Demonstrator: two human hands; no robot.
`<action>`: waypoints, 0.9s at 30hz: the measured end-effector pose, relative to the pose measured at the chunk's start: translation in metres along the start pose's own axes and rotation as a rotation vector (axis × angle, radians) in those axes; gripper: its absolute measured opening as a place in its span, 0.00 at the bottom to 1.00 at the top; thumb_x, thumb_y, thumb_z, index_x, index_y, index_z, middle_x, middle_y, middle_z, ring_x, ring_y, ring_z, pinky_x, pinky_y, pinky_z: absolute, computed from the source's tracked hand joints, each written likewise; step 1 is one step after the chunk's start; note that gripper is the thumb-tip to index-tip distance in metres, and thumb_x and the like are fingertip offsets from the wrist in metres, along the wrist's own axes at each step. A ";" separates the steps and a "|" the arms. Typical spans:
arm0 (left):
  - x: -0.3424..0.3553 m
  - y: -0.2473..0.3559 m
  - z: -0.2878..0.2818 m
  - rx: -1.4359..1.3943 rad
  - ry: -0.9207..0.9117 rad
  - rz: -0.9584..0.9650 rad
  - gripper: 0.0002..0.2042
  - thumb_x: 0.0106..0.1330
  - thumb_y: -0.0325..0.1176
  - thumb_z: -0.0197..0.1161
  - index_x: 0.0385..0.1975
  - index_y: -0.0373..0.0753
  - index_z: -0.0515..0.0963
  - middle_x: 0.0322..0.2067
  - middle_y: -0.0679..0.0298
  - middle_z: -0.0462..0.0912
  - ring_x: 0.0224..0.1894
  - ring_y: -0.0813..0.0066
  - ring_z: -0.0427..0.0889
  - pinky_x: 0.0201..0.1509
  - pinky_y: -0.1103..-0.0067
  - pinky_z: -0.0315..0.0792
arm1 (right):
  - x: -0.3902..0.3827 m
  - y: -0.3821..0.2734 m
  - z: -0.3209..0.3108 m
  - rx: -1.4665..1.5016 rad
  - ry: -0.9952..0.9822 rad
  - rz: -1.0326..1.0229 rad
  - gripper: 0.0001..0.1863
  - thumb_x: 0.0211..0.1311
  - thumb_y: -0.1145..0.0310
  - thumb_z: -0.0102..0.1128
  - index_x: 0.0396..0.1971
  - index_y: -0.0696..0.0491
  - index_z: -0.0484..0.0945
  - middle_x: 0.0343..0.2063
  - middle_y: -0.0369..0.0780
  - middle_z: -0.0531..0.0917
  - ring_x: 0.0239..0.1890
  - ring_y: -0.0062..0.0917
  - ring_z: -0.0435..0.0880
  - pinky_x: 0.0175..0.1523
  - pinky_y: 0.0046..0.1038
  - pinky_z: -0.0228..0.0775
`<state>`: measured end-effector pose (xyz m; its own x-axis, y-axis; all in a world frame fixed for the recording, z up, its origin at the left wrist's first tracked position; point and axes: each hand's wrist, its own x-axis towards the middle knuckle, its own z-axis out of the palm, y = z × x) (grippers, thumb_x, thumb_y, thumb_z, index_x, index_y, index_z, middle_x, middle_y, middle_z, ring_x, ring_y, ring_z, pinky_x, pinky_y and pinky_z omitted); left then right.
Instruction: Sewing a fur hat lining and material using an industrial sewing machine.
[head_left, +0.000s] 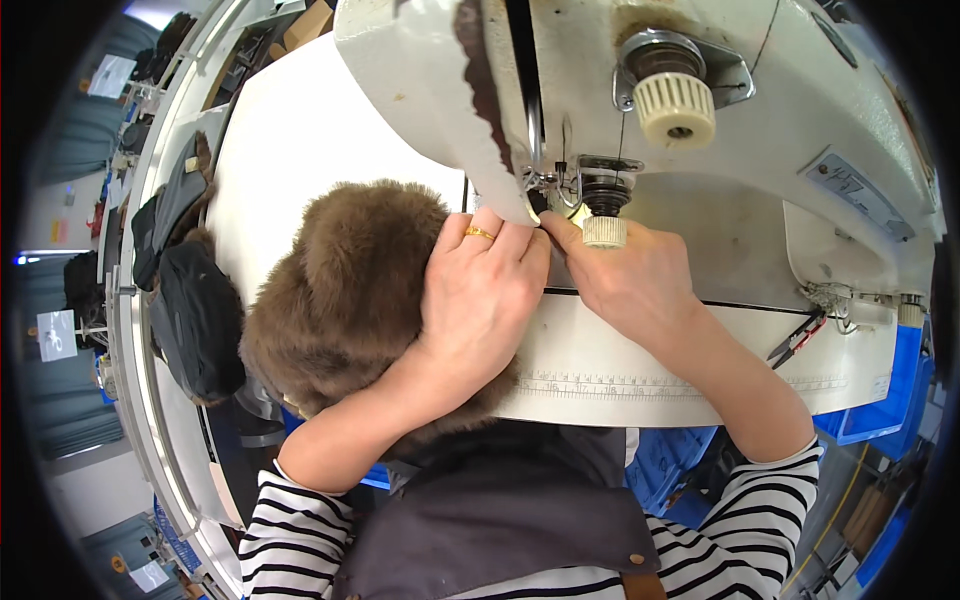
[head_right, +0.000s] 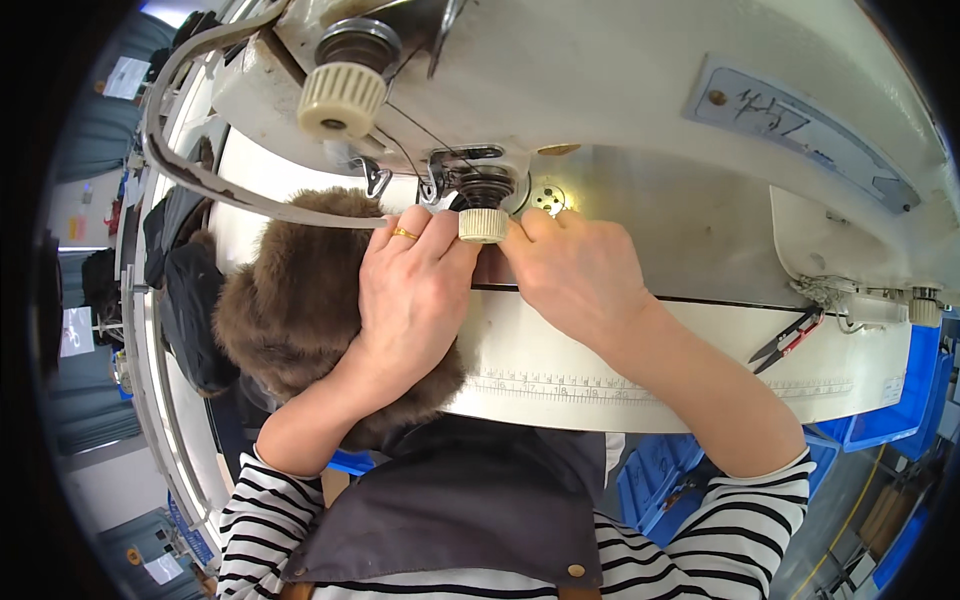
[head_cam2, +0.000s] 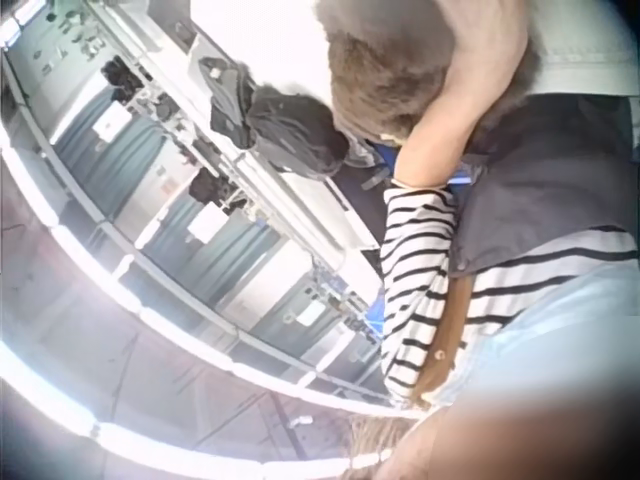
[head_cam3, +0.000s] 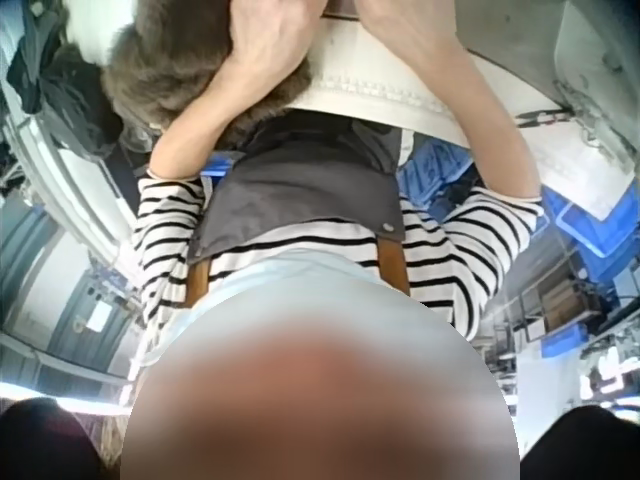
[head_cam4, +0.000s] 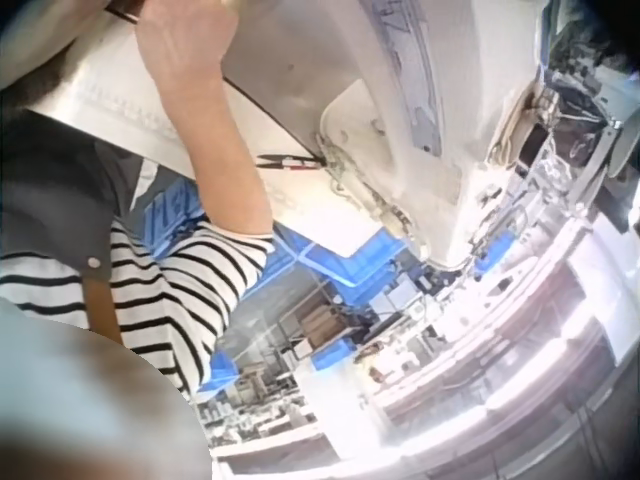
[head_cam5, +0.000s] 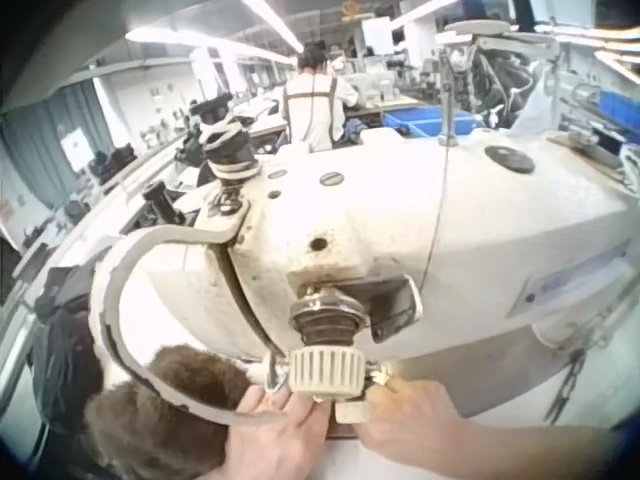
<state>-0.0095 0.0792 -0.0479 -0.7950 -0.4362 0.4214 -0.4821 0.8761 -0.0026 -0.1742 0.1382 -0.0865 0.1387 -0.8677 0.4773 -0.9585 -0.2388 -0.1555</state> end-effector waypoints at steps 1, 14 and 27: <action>0.001 0.000 -0.001 0.001 -0.025 0.002 0.04 0.48 0.27 0.59 0.24 0.36 0.76 0.27 0.62 0.72 0.35 0.67 0.73 0.38 0.74 0.65 | 0.000 0.000 0.000 -0.008 0.000 -0.004 0.16 0.52 0.70 0.64 0.43 0.42 0.84 0.15 0.32 0.75 0.16 0.24 0.76 0.18 0.28 0.66; 0.014 -0.006 0.004 0.057 -0.031 0.015 0.05 0.47 0.26 0.60 0.24 0.34 0.76 0.27 0.58 0.72 0.32 0.61 0.75 0.36 0.69 0.70 | 0.006 0.003 -0.003 0.010 -0.092 0.037 0.18 0.53 0.67 0.59 0.46 0.50 0.82 0.19 0.33 0.78 0.19 0.24 0.81 0.21 0.26 0.69; 0.002 0.006 -0.010 -0.014 -0.143 0.023 0.10 0.51 0.25 0.59 0.33 0.30 0.79 0.43 0.49 0.82 0.46 0.56 0.83 0.50 0.70 0.74 | 0.009 0.008 -0.006 0.008 -0.113 -0.011 0.20 0.52 0.64 0.63 0.47 0.53 0.79 0.22 0.34 0.81 0.25 0.24 0.83 0.26 0.27 0.73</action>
<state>-0.0103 0.0858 -0.0378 -0.8505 -0.4404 0.2875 -0.4590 0.8884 0.0028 -0.1820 0.1310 -0.0779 0.1767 -0.9085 0.3786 -0.9548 -0.2516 -0.1581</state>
